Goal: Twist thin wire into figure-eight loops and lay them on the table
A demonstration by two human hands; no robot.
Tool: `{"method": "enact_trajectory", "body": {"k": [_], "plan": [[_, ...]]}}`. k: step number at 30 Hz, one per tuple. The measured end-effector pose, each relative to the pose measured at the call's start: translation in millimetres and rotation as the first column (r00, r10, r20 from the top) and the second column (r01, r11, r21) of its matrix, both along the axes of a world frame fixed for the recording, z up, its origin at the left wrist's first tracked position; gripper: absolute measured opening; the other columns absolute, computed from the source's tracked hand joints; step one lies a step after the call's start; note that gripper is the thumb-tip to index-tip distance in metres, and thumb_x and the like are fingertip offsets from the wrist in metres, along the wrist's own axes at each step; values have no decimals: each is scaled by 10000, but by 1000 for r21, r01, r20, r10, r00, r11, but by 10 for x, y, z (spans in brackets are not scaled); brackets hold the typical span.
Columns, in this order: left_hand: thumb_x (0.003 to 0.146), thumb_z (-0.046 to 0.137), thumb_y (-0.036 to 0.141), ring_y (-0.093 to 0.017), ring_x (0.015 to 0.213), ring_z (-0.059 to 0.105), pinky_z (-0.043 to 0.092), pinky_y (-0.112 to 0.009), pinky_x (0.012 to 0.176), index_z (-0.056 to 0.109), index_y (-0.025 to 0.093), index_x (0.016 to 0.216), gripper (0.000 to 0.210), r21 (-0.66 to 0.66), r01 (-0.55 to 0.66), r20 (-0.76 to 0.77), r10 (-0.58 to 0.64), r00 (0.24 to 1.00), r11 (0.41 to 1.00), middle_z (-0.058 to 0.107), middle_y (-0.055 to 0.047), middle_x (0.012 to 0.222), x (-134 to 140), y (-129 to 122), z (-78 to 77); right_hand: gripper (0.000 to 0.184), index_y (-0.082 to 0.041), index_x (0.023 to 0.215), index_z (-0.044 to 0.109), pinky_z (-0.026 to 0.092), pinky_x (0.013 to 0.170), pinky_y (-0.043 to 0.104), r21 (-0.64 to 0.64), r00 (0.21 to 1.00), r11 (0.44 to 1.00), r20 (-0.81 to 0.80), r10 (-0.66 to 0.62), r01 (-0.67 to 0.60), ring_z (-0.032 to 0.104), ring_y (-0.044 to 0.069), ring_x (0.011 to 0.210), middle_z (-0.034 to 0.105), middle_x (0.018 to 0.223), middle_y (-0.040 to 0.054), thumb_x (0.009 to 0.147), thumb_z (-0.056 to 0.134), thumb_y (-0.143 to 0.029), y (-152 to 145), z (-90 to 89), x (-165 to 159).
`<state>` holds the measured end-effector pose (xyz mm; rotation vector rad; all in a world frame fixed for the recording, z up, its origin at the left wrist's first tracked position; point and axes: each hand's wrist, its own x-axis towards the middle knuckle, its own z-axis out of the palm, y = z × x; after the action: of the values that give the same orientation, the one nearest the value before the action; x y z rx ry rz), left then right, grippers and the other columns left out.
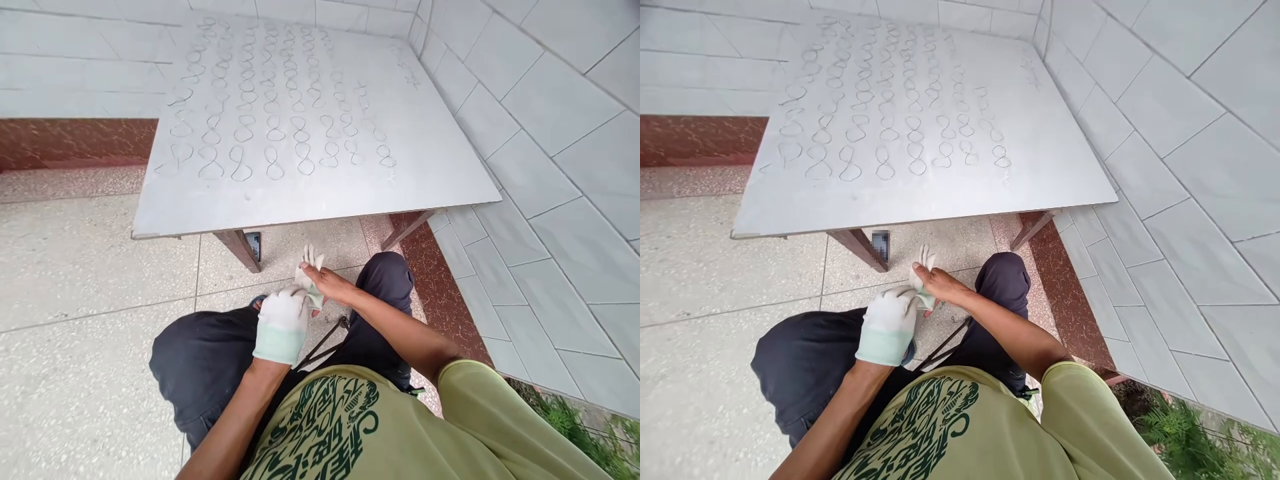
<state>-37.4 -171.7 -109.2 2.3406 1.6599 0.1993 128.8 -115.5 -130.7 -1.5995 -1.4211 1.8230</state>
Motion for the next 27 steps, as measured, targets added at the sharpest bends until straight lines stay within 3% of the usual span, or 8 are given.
{"method": "enact_trajectory", "body": {"k": [3, 7, 11, 15, 18, 21, 24, 27], "plan": [[1130, 524, 226, -362, 1049, 784, 567, -479, 938, 868, 191, 1082, 349, -89, 27, -40, -30, 999, 996, 853, -150, 1166, 33, -26, 16, 799, -242, 869, 627, 482, 637, 337, -58, 999, 997, 0, 46, -46, 674, 258, 711, 637, 699, 58, 1070, 297, -941, -46, -32, 33], [1146, 532, 299, -337, 991, 780, 550, -424, 883, 870, 177, 1058, 369, -195, -80, -59, 69, 996, 978, 841, -155, 1021, 66, -97, -71, 706, -247, 793, 530, 433, 740, 338, 117, 969, 973, 171, 179, -201, 613, 233, 773, 611, 740, 41, 1142, 293, -813, -38, -46, 76], [1161, 473, 353, -295, 915, 744, 525, -398, 868, 837, 197, 946, 450, -169, -35, 64, 47, 997, 985, 818, -138, 955, -33, -111, -127, 709, -243, 866, 641, 440, 829, 349, 151, 893, 916, 328, 310, -373, 685, 275, 899, 675, 807, 79, 1192, 247, -734, -33, 60, 103], [1165, 434, 426, -288, 884, 703, 497, -404, 857, 786, 212, 874, 504, -225, -8, 128, 38, 991, 974, 792, -124, 906, -241, 0, -23, 660, -224, 989, 744, 487, 919, 387, 162, 772, 835, 502, 389, -526, 736, 315, 1012, 782, 976, 155, 1219, 284, -640, 18, 214, 249], [1165, 443, 458, -291, 855, 688, 473, -405, 819, 780, 208, 870, 512, -296, 23, 85, 2, 996, 955, 776, -129, 892, -374, 95, 80, 488, -216, 898, 744, 509, 940, 416, 132, 677, 739, 531, 510, -661, 746, 322, 995, 805, 1010, 167, 1180, 510, -539, 225, 210, 306], [1172, 456, 428, -306, 875, 709, 474, -414, 824, 810, 198, 932, 485, -345, 102, 16, -102, 995, 933, 798, -151, 955, -429, 142, 130, 385, -220, 674, 684, 534, 873, 414, 27, 577, 676, 548, 606, -736, 749, 315, 871, 755, 799, 130, 985, 821, -400, 635, 59, 100], [1146, 496, 303, -350, 940, 752, 494, -441, 861, 856, 170, 1044, 397, -390, 198, -39, -232, 972, 899, 819, -191, 1006, -447, 155, 131, 299, -189, 640, 701, 552, 835, 392, -8, 572, 701, 572, 588, -713, 757, 300, 839, 724, 699, 115, 863, 888, -258, 1100, -135, -323], [1132, 542, 316, -355, 887, 769, 501, -430, 817, 883, 167, 1019, 389, -462, 251, -50, -308, 950, 851, 820, -200, 947, -500, 161, 106, 212, -115, 837, 785, 555, 880, 351, 132, 700, 776, 543, 464, -617, 768, 263, 971, 805, 879, 152, 959, 814, -286, 1412, -260, -665]]}}
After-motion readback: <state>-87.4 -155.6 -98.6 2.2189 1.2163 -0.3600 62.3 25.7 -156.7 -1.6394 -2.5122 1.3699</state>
